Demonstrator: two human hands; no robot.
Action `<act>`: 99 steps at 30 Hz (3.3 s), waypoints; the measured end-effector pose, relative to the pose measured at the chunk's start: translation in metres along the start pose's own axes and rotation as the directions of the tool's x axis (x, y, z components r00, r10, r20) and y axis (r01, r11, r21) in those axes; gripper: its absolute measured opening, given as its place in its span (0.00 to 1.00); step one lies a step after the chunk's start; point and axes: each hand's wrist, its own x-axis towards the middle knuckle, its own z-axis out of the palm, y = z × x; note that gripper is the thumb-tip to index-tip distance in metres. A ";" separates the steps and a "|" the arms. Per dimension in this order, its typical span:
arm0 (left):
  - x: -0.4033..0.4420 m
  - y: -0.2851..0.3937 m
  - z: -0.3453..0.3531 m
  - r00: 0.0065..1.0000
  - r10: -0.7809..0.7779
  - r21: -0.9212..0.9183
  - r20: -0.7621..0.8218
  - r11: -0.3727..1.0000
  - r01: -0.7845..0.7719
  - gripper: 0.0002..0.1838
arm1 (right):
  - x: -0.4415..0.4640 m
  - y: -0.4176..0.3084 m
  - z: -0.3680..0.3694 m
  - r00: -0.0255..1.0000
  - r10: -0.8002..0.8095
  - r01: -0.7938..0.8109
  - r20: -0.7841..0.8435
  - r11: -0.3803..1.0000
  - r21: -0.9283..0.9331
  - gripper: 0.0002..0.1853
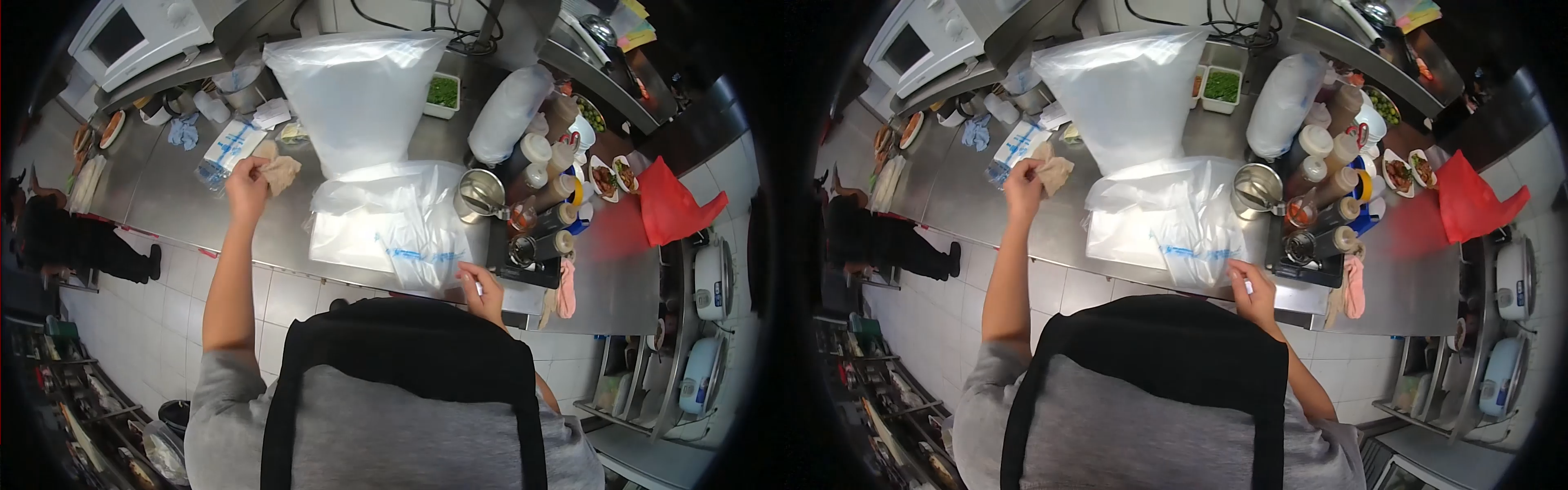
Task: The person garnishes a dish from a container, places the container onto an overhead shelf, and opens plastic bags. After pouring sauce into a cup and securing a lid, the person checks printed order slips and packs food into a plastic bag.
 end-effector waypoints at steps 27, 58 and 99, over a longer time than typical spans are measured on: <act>-0.028 0.065 -0.046 0.856 0.335 0.097 0.393 0.911 -0.401 0.41 | 0.028 0.022 0.062 0.871 -0.104 -0.350 -0.480 0.554 -0.755 0.21; 0.038 0.091 -0.016 0.847 0.160 -0.802 0.506 0.449 0.394 0.16 | 0.163 -0.164 0.014 0.945 -0.065 0.207 -0.319 0.878 0.432 0.11; 0.037 0.063 -0.014 0.880 -0.127 -0.838 0.458 0.268 0.475 0.20 | 0.149 -0.126 0.058 0.941 -0.135 -0.166 0.311 0.616 0.770 0.18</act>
